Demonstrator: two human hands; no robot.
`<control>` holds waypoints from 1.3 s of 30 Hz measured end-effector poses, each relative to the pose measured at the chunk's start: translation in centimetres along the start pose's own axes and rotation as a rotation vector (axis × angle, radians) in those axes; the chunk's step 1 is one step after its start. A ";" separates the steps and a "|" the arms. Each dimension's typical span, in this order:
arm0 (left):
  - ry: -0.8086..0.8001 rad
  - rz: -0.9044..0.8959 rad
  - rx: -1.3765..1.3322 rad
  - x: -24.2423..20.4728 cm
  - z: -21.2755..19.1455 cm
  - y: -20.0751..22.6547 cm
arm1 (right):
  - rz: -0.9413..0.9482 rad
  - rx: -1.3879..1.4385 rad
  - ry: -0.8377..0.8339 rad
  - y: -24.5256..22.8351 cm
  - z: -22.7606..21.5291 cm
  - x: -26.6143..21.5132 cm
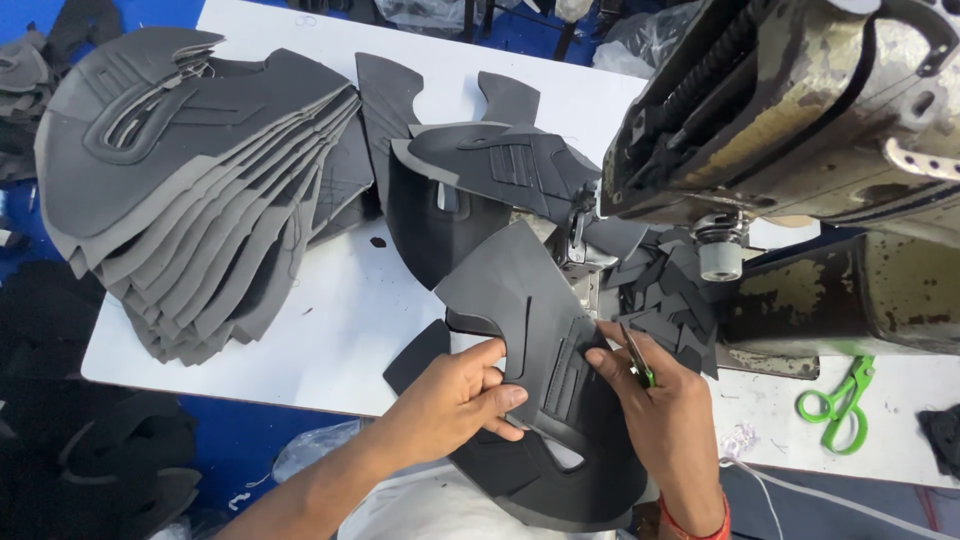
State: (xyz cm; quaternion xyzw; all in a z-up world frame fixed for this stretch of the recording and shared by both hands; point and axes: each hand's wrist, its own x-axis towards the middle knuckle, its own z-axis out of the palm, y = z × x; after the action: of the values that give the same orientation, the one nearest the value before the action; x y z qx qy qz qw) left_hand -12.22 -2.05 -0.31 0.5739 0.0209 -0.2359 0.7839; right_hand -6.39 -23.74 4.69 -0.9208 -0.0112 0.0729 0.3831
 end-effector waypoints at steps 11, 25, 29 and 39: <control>-0.004 0.003 -0.073 0.7 1.2 -1.6 | 0.067 -0.177 -0.006 -2.9 -0.5 0.2; -0.047 0.055 -0.312 3.0 0.4 0.0 | -0.118 -0.197 0.072 -4.2 -0.8 4.1; -0.037 0.049 -0.299 3.3 0.5 1.9 | -0.015 -0.197 0.039 -5.0 -1.0 5.0; -0.011 0.084 -0.327 4.9 -0.3 1.6 | 0.040 -0.180 0.037 -5.0 -0.7 6.7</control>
State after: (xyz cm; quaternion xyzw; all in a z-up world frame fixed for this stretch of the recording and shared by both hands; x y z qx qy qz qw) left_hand -7.13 -3.13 -0.44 0.4378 0.0308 -0.1994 0.8761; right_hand 0.55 -20.19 7.85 -0.9526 0.0078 0.0624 0.2976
